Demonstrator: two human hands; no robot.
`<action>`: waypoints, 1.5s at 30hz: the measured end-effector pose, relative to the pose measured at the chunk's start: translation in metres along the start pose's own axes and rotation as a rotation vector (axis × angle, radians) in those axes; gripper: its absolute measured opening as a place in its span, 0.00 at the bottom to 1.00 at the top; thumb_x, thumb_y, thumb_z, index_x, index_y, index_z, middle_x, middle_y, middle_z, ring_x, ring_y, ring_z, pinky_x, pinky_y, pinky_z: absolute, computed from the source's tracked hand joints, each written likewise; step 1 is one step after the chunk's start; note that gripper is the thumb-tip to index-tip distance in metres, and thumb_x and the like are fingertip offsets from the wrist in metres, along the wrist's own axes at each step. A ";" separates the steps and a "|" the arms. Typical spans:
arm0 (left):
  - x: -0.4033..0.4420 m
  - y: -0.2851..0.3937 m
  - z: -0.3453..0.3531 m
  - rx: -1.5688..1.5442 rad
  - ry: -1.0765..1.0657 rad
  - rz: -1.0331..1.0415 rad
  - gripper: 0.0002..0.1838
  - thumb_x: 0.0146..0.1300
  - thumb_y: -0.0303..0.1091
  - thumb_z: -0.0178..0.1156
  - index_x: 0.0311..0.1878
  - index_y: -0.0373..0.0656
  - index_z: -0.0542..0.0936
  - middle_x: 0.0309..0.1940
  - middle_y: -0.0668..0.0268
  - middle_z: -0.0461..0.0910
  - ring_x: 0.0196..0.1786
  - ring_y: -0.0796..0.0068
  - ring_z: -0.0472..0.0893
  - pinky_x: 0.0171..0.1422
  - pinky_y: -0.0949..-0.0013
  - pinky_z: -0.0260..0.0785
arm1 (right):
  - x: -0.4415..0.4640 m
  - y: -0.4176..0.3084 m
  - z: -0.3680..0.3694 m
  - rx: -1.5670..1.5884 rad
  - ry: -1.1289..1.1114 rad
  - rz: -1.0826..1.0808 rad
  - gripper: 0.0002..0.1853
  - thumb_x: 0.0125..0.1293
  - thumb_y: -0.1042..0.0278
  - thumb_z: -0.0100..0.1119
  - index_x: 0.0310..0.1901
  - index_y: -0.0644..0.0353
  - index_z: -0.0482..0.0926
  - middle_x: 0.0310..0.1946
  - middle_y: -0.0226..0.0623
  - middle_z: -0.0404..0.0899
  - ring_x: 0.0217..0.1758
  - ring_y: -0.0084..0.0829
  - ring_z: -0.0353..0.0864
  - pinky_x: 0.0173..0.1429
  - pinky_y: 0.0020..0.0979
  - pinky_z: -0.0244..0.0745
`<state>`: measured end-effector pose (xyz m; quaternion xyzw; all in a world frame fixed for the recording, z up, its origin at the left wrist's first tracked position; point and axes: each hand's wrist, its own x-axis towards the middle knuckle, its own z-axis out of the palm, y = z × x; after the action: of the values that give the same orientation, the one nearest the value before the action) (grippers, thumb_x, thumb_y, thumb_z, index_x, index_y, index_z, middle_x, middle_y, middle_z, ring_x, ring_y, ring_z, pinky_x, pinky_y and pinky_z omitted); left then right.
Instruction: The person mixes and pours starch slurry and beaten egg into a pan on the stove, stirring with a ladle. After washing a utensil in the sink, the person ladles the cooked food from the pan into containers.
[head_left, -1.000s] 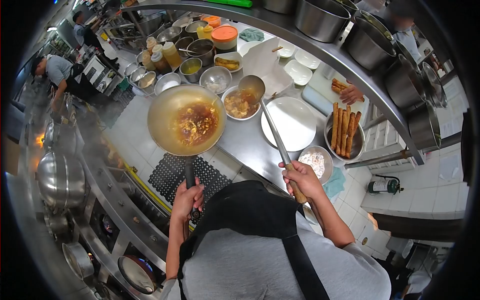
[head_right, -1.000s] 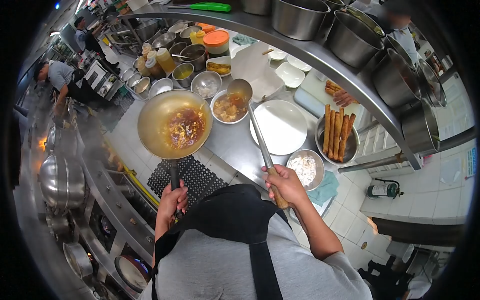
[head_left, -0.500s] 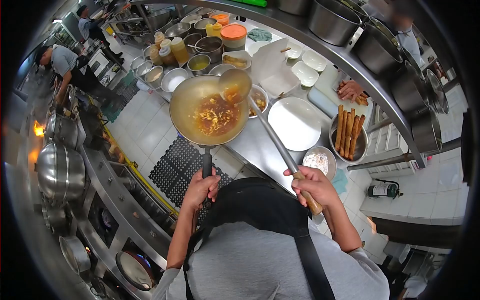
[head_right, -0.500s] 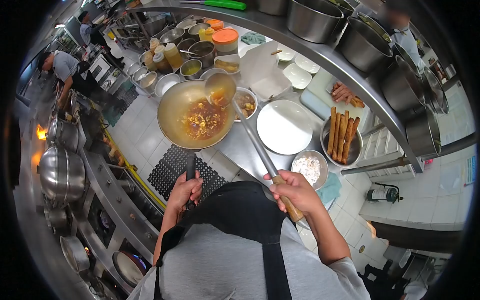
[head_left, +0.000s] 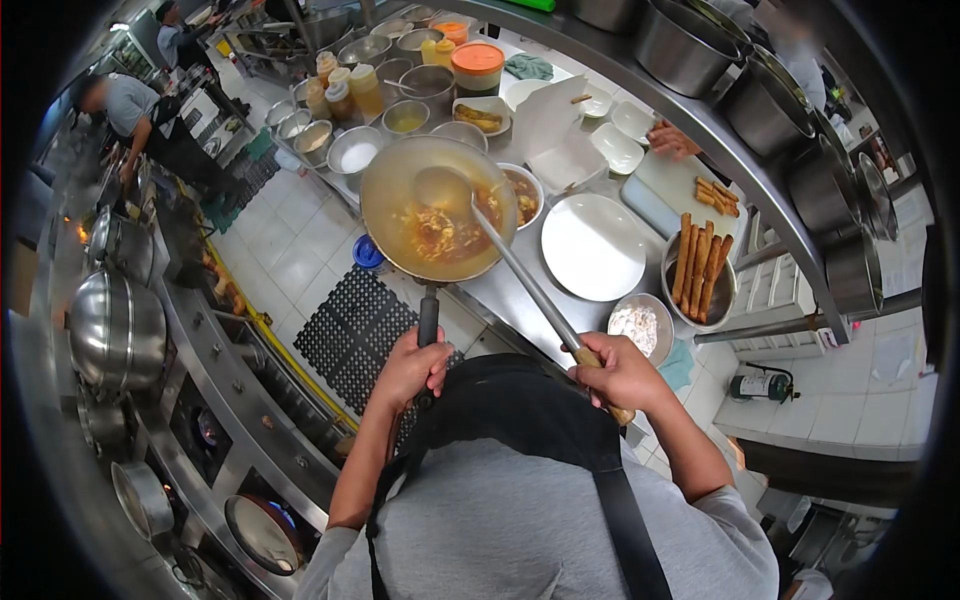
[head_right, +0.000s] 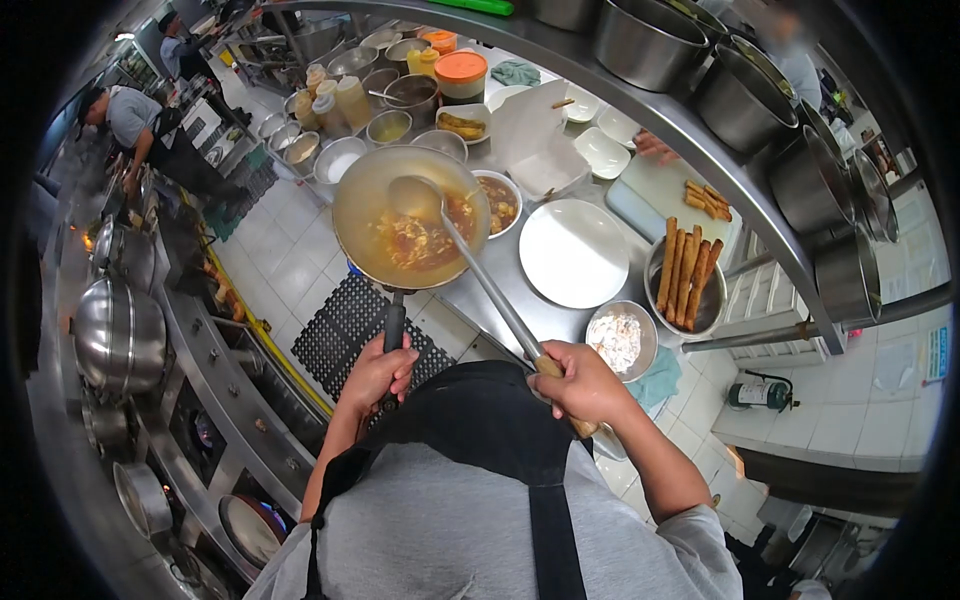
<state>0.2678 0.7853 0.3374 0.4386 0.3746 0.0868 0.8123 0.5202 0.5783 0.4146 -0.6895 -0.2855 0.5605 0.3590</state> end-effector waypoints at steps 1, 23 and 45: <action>0.001 -0.001 -0.001 -0.004 -0.001 0.001 0.10 0.70 0.29 0.62 0.42 0.45 0.68 0.18 0.74 0.66 0.16 0.81 0.68 0.21 0.71 0.67 | -0.002 0.000 -0.001 0.122 -0.044 0.028 0.16 0.70 0.76 0.63 0.57 0.67 0.79 0.25 0.28 0.76 0.17 0.19 0.75 0.22 0.24 0.70; -0.018 0.001 -0.038 -0.120 0.123 0.039 0.09 0.68 0.26 0.60 0.44 0.45 0.69 0.18 0.73 0.65 0.13 0.81 0.65 0.16 0.71 0.64 | -0.003 -0.002 -0.013 0.532 0.067 -0.077 0.19 0.71 0.73 0.60 0.60 0.71 0.76 0.24 0.31 0.76 0.15 0.22 0.74 0.21 0.24 0.70; 0.020 -0.001 -0.037 -0.114 -0.080 0.039 0.09 0.69 0.27 0.61 0.42 0.46 0.68 0.18 0.74 0.64 0.14 0.83 0.66 0.17 0.72 0.64 | -0.033 -0.006 0.046 0.599 0.134 -0.080 0.21 0.68 0.74 0.61 0.62 0.67 0.78 0.24 0.29 0.75 0.16 0.21 0.76 0.21 0.24 0.71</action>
<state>0.2568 0.8184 0.3136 0.4018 0.3279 0.1061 0.8484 0.4689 0.5638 0.4328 -0.5767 -0.1103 0.5585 0.5860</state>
